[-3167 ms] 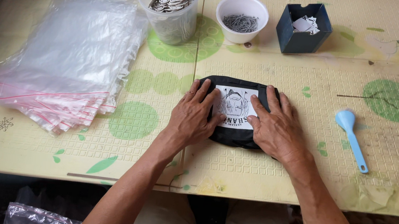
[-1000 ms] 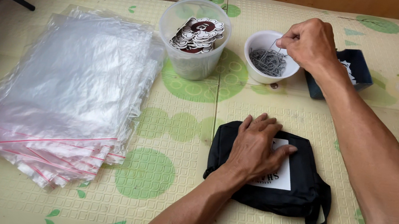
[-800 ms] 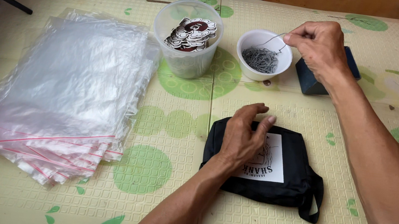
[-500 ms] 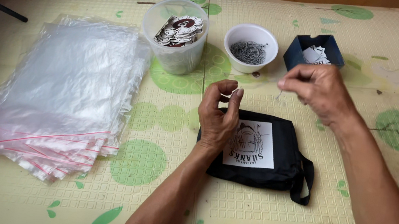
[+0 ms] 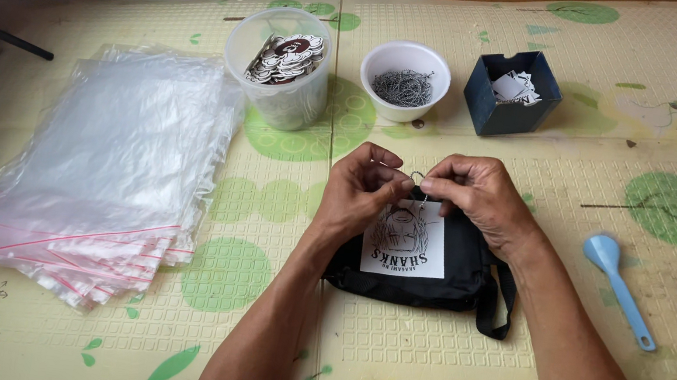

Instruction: The person brushes the surface of a small black bag, inserts a white printed card and a sticker into it, and then places the bag into a clear plastic sleeve.

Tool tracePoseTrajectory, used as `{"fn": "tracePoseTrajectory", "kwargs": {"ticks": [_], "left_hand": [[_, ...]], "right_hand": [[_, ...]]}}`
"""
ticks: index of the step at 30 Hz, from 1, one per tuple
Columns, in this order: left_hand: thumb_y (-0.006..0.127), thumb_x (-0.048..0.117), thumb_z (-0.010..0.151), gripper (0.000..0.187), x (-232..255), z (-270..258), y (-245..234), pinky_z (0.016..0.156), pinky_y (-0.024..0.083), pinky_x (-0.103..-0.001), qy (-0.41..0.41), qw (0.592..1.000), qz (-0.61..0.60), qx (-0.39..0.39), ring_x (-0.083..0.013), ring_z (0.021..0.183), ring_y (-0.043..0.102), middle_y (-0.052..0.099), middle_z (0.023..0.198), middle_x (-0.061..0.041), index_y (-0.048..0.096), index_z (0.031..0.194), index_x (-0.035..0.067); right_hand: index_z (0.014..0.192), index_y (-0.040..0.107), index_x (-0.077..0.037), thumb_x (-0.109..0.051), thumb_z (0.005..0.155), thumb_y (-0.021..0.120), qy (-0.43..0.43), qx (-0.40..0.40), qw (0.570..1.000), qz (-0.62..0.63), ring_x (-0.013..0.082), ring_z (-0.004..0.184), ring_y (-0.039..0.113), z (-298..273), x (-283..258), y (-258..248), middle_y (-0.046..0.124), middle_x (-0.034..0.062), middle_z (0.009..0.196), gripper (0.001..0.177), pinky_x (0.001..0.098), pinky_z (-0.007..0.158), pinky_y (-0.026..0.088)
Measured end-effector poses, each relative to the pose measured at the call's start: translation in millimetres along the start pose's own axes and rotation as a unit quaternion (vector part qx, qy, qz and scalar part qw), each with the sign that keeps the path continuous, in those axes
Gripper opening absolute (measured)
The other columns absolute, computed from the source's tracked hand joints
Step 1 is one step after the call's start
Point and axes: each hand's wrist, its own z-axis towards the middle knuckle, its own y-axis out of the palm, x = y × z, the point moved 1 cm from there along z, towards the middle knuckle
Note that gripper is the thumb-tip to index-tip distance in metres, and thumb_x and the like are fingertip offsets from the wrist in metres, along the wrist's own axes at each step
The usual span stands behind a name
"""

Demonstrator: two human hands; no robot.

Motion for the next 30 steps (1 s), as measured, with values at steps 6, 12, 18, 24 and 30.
{"fn": "tracePoseTrajectory", "kwargs": {"ticks": [6,12,18,24,30], "left_hand": [[0.084,0.004,0.083,0.037,6.3,3.6,-1.0,0.066,0.066,-0.029,-0.074,0.990,-0.093,0.076,-0.0193,0.072,0.076,0.076,0.087,-0.021,0.056,0.106,-0.003],[0.085,0.004,0.081,0.037,3.8,5.1,-2.4,0.066,0.067,-0.031,-0.086,0.986,-0.096,0.106,-0.0209,0.071,0.076,0.076,0.087,-0.021,0.056,0.105,-0.003],[0.084,0.005,0.082,0.038,8.1,4.1,-1.5,0.068,0.068,-0.033,-0.100,0.982,-0.102,0.122,-0.0229,0.073,0.076,0.076,0.090,-0.022,0.056,0.106,-0.004],[0.082,0.004,0.083,0.037,4.5,4.4,-3.4,0.068,0.067,-0.031,-0.095,0.981,-0.107,0.129,-0.0209,0.071,0.075,0.075,0.088,-0.019,0.055,0.107,-0.003],[0.080,0.002,0.083,0.034,9.4,1.8,0.4,0.067,0.067,-0.029,-0.095,0.979,-0.125,0.128,-0.0202,0.070,0.074,0.074,0.086,-0.018,0.056,0.106,-0.002]], "right_hand": [[0.088,0.073,0.006,0.001,0.087,0.077,0.030,-0.020,0.999,0.024,0.0139,0.077,0.073,8.3,34.7,2.1,0.074,0.0151,0.092,0.007,0.0294,0.067,0.065],[0.089,0.070,0.010,-0.003,0.087,0.080,0.057,-0.027,0.997,0.041,0.0195,0.065,0.074,6.5,31.8,15.5,0.070,0.0173,0.072,0.016,0.0326,0.060,0.066],[0.090,0.069,0.008,-0.005,0.088,0.080,0.053,-0.024,0.998,0.033,0.0187,0.057,0.072,3.8,30.1,17.7,0.070,0.0186,0.068,0.018,0.0280,0.049,0.064],[0.099,0.069,0.006,-0.003,0.088,0.079,0.043,-0.026,0.997,0.054,0.0202,0.067,0.075,4.3,34.9,14.8,0.073,0.0182,0.075,0.017,0.0264,0.051,0.064],[0.097,0.072,0.007,-0.003,0.087,0.080,0.039,-0.026,0.997,0.058,0.0196,0.070,0.076,2.4,29.3,18.5,0.075,0.0185,0.076,0.016,0.0284,0.056,0.066]]}}
